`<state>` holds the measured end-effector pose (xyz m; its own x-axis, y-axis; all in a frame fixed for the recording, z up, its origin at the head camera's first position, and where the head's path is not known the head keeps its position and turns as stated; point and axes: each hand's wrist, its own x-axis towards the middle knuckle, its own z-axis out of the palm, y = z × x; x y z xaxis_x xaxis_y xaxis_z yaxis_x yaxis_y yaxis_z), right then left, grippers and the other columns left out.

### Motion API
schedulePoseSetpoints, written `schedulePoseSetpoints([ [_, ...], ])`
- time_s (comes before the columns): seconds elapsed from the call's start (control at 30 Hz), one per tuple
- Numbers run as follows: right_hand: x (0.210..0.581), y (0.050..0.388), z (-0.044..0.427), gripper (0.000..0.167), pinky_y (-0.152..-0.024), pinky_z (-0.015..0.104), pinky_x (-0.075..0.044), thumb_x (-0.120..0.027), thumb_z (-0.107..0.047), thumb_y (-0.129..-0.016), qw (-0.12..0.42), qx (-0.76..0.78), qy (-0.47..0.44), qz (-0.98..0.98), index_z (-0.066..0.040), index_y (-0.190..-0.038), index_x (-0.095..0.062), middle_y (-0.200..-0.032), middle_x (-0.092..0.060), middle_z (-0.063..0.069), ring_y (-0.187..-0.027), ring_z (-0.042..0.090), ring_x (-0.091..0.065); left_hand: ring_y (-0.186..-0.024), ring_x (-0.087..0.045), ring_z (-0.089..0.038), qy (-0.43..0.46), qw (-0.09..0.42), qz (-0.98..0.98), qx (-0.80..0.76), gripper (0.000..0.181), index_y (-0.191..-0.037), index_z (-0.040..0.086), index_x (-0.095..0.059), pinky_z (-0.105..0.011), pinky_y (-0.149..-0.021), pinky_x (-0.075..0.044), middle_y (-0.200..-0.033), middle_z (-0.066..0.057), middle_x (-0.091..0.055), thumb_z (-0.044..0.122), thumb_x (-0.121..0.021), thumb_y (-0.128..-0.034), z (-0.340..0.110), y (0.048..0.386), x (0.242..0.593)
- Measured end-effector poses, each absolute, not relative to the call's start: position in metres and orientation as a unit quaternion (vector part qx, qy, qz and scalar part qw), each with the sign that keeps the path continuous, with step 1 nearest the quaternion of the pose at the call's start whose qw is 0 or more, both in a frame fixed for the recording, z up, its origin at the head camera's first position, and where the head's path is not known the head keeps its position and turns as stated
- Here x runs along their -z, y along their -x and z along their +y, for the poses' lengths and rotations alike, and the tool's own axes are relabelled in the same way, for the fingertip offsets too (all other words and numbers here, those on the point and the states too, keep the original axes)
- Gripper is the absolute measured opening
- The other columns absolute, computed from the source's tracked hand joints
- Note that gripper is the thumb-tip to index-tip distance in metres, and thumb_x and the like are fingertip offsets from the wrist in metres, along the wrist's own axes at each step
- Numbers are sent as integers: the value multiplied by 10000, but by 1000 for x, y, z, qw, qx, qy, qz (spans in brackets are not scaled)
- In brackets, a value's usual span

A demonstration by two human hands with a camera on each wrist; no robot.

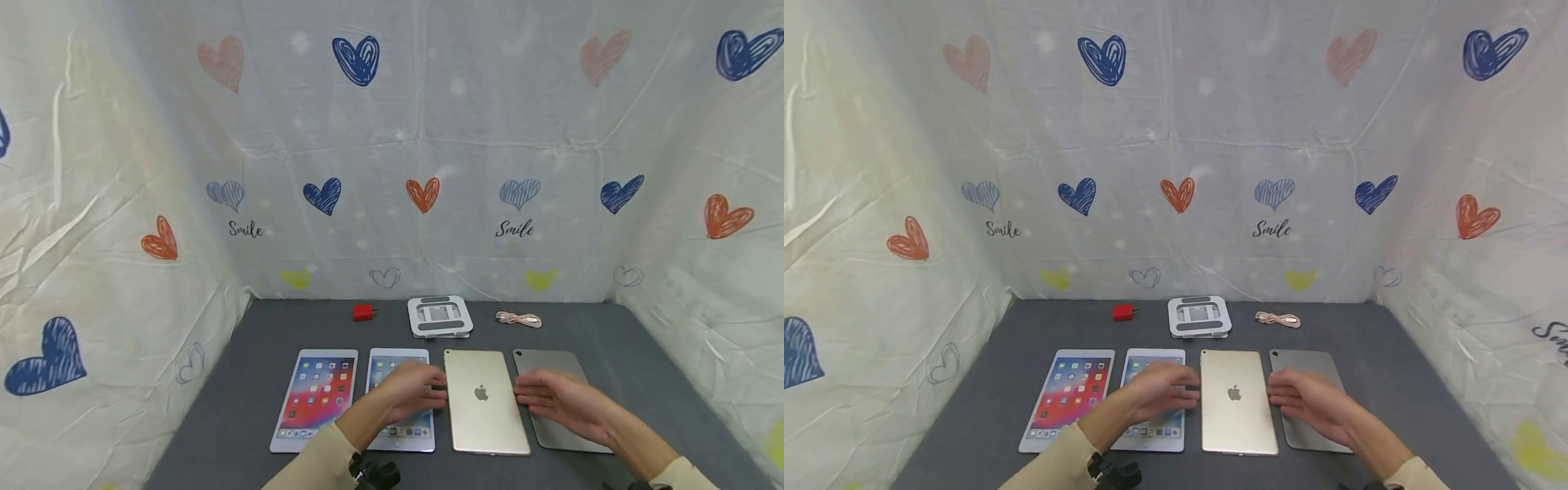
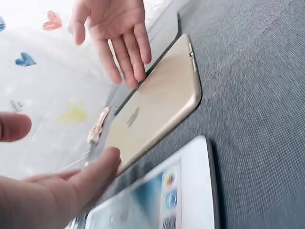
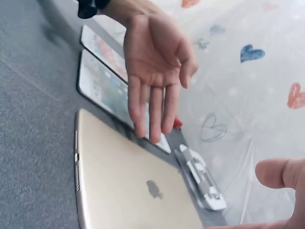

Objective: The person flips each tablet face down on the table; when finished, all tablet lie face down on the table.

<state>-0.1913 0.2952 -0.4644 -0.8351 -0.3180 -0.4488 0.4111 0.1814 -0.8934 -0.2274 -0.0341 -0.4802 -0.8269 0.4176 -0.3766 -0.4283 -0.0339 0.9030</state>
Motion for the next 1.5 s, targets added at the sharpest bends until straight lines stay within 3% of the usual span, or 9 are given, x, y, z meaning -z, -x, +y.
schedulePoseSetpoints([
  [0.07,461,189,294,761,-1305,583,-395,-438,-390,-1182,290,635,-15,716,211,-1616,-267,-1673,-379,394,-1562,501,-433,-1289,-703,-446,-16,301,617,-727,503,-1469,-152,-513,-493,-1082,-627,-1437,-312,-635,123,-634,-1066,-47,224,478],
  [0.2,456,187,291,762,-1263,410,-479,-455,-370,-1184,301,654,31,693,198,-1638,-228,-1716,-333,359,-1555,375,-494,-1404,-641,-434,-44,307,593,-743,534,-1531,-161,-499,-465,-1119,-593,-1513,-329,-615,119,-644,-1100,-76,220,471],
  [0.33,453,187,280,740,-1208,310,-521,-464,-305,-1185,314,684,68,655,190,-1655,-179,-1735,-333,319,-1544,277,-512,-1410,-645,-399,-46,308,590,-745,551,-1551,-142,-494,-445,-1112,-591,-1537,-309,-605,132,-659,-1103,-106,216,465],
  [0.67,459,196,233,746,-1246,379,-497,-523,-276,-1166,329,717,66,611,179,-1657,-195,-1711,-376,325,-1556,366,-502,-1358,-697,-350,-50,315,615,-721,591,-1568,-144,-464,-434,-1116,-599,-1542,-311,-599,146,-675,-1098,-166,208,466],
  [0.87,471,201,205,727,-1298,489,-434,-520,-251,-1159,332,722,57,605,208,-1633,-216,-1667,-404,378,-1571,469,-444,-1334,-711,-354,-27,309,631,-711,586,-1555,-165,-460,-433,-1096,-614,-1515,-317,-619,141,-669,-1101,-185,210,472],
  [1.0,479,204,191,715,-1302,542,-420,-547,-267,-1148,332,723,37,604,203,-1616,-282,-1633,-470,358,-1539,454,-495,-1342,-700,-386,-19,296,651,-699,575,-1538,-188,-455,-452,-1091,-621,-1494,-336,-626,127,-657,-1101,-190,212,475],
  [1.23,489,206,176,663,-1286,549,-439,-578,-252,-1130,338,725,22,600,205,-1560,-365,-1569,-547,339,-1445,376,-604,-1086,-805,-281,14,264,712,-651,412,-1348,-170,-649,-458,-986,-673,-1224,-203,-778,113,-713,-1056,-183,215,481],
  [1.5,489,207,171,659,-1266,533,-467,-576,-230,-1129,335,731,9,594,219,-1560,-360,-1541,-571,359,-1429,384,-628,-1085,-800,-279,14,255,732,-631,360,-1274,-163,-680,-474,-1004,-666,-1183,-176,-795,107,-700,-1036,-176,215,481],
])
